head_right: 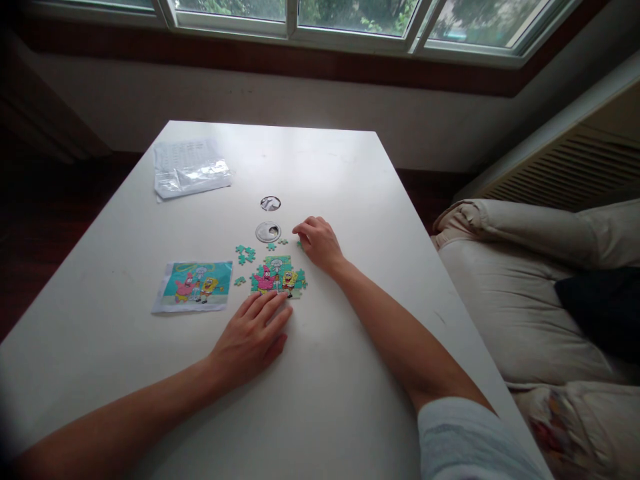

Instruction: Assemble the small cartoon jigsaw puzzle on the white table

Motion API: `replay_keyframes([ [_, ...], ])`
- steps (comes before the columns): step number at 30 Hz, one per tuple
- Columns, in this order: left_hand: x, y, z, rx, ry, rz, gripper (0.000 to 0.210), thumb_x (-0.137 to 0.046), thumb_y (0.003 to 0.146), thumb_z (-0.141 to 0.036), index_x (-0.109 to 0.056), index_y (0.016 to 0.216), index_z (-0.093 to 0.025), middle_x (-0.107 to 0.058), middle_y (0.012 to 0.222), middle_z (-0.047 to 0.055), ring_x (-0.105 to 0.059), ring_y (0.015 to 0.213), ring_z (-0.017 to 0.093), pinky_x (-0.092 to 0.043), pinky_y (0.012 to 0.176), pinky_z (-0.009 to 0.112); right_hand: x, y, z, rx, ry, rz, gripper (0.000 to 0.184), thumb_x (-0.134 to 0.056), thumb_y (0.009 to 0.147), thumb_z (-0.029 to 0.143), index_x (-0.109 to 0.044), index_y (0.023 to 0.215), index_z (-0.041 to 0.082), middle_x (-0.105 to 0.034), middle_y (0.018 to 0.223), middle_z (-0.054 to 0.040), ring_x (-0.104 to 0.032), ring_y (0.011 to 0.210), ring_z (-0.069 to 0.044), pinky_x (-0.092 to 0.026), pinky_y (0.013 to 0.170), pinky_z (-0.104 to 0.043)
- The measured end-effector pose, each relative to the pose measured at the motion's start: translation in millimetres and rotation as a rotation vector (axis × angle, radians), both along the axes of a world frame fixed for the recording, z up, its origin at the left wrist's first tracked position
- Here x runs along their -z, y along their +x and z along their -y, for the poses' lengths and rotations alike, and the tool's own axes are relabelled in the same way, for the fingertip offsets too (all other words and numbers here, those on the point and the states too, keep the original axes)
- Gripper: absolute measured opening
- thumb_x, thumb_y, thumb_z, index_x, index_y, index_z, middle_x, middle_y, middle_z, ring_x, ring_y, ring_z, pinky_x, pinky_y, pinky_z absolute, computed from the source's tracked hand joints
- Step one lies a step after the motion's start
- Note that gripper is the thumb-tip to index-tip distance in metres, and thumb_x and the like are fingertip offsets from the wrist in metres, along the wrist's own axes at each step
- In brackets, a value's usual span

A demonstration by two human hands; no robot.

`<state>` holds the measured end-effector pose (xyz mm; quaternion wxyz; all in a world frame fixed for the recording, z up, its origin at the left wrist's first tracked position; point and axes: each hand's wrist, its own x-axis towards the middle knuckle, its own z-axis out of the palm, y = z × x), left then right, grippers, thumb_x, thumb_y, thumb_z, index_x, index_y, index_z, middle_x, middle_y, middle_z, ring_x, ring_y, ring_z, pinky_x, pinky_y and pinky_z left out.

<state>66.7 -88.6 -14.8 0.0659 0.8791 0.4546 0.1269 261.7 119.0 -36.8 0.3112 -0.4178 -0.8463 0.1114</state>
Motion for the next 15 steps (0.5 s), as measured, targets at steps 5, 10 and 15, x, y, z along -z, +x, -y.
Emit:
replay_keyframes([
  [5,-2.0,0.7,1.3,0.038,0.013,0.011,0.039,-0.052,0.096,-0.028,-0.057,0.133,-0.016,-0.049,0.152,0.015,-0.044,0.140,0.033,-0.033,0.117,0.052,-1.1,1.0,-1.2,0.004,0.014,0.003,0.024,-0.055,0.094,0.014,-0.074,0.099,0.026,-0.067,0.096,-0.0063,-0.057,0.095,-0.025,-0.046,0.089,-0.043],
  [10,-9.8,6.1,13.3,0.231,0.053,0.096,0.034,-0.050,0.096,-0.024,-0.058,0.129,-0.016,-0.052,0.148,0.013,-0.048,0.134,0.030,-0.034,0.116,0.050,-2.5,5.6,-4.2,0.026,0.027,-0.009,0.024,-0.055,0.094,0.013,-0.074,0.099,0.026,-0.067,0.096,-0.0064,-0.057,0.094,-0.025,-0.046,0.088,-0.043],
  [15,-12.7,11.1,20.9,0.655,-0.006,0.106,0.023,-0.052,0.098,-0.028,-0.063,0.115,-0.018,-0.064,0.128,0.009,-0.059,0.112,0.022,-0.045,0.101,0.038,-3.3,7.9,-4.6,0.037,0.042,0.003,0.023,-0.054,0.094,0.015,-0.074,0.098,0.026,-0.067,0.095,-0.0064,-0.056,0.093,-0.025,-0.046,0.088,-0.042],
])
